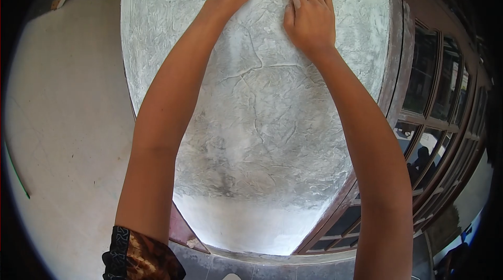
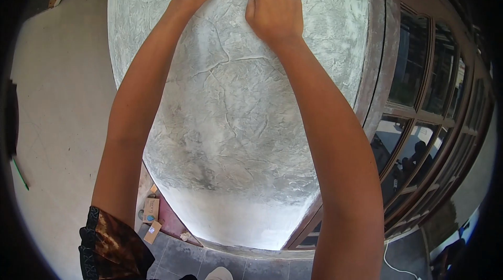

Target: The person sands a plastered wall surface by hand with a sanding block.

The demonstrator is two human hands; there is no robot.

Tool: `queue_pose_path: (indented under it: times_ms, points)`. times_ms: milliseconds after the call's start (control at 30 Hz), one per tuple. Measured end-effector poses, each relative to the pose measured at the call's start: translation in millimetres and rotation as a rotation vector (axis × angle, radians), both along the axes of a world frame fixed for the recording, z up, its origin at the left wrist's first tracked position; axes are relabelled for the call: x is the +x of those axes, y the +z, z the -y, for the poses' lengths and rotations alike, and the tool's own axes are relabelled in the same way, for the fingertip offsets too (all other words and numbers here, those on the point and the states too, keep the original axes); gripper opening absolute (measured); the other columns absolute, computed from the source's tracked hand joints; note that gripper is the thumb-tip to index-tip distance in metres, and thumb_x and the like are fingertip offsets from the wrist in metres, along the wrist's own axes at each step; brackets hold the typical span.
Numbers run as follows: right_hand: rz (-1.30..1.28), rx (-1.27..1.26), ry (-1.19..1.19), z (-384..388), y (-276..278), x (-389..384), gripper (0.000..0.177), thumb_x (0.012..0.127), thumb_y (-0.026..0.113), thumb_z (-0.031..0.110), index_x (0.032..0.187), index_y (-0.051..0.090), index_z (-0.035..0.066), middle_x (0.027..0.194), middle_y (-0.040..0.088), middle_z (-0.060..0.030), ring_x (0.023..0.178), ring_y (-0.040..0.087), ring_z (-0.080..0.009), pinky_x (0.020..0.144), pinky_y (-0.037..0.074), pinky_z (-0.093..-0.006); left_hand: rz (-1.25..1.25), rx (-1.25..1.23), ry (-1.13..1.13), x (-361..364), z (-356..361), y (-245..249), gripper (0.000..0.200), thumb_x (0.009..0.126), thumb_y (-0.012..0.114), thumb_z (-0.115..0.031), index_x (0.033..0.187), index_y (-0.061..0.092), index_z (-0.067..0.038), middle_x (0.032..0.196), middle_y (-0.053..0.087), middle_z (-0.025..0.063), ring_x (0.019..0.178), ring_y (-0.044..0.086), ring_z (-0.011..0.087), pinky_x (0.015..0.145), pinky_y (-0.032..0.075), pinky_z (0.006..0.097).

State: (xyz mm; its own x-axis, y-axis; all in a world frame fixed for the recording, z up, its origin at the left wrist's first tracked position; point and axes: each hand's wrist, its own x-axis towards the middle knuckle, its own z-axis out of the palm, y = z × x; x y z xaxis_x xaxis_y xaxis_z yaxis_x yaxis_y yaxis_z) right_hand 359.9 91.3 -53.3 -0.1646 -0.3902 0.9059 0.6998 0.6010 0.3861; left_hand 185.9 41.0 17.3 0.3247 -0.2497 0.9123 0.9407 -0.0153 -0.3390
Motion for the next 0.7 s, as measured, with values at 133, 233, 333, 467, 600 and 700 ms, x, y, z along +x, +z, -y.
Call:
queue_pose_path:
  times_ms: [133,233,333,467,600,700]
  points:
    - [0.012,-0.004,-0.003,-1.2,-0.9,-0.9,0.048,0.091,0.056,0.011,0.136,0.059,-0.005,0.155,0.05,-0.0211,0.147,0.041,-0.037,0.125,0.027,-0.0524,-0.09,0.022,0.024,4.0,-9.7,-77.7,0.04,0.101,0.061,-0.019,0.141,0.064,-0.014,0.149,0.06,0.0012,0.141,0.053,0.0209,0.115,0.041,0.0561]
    - [-0.012,0.003,-0.005,-1.7,0.6,-0.4,0.049,0.091,0.056,0.012,0.136,0.059,-0.005,0.154,0.05,-0.0211,0.147,0.042,-0.0372,0.124,0.027,-0.0526,-0.076,0.072,0.119,-1.9,-2.8,-63.6,0.039,0.101,0.06,-0.019,0.14,0.064,-0.013,0.15,0.06,0.0005,0.141,0.053,0.0207,0.115,0.041,0.0558]
    - [0.003,-0.003,0.001,-1.0,-0.6,-1.6,0.049,0.091,0.056,0.011,0.136,0.059,-0.005,0.154,0.05,-0.0213,0.147,0.041,-0.0377,0.124,0.027,-0.0534,0.072,-0.02,0.045,2.4,6.0,6.8,0.038,0.109,0.044,-0.018,0.137,0.063,-0.001,0.152,0.056,0.0151,0.143,0.049,0.0346,0.117,0.038,0.0568]
    - [0.027,-0.038,-0.043,-1.4,0.0,0.3,0.055,0.092,0.056,0.012,0.144,0.053,-0.004,0.157,0.047,-0.0221,0.148,0.039,-0.0397,0.124,0.026,-0.0545,0.003,0.01,0.055,-0.4,-1.3,-14.9,0.039,0.109,0.043,-0.018,0.138,0.063,-0.001,0.151,0.057,0.0154,0.143,0.049,0.0351,0.116,0.038,0.0569]
    - [-0.059,0.075,-0.014,-11.6,1.9,0.3,0.046,0.093,0.056,0.012,0.138,0.062,0.01,0.155,0.053,-0.0071,0.148,0.044,-0.0275,0.124,0.029,-0.0508,-0.077,0.054,0.128,2.3,0.6,-61.9,0.036,0.102,0.059,-0.019,0.137,0.065,-0.012,0.15,0.06,0.0014,0.141,0.053,0.0207,0.114,0.042,0.0552]
    - [-0.03,0.08,-0.012,-5.9,0.1,-1.2,0.044,0.092,0.056,0.01,0.135,0.063,0.008,0.153,0.055,-0.0068,0.147,0.045,-0.0273,0.124,0.03,-0.0492,-0.02,0.009,0.081,5.2,9.1,-18.3,0.037,0.105,0.05,-0.018,0.137,0.064,-0.006,0.15,0.058,0.0089,0.142,0.051,0.0282,0.115,0.04,0.056]
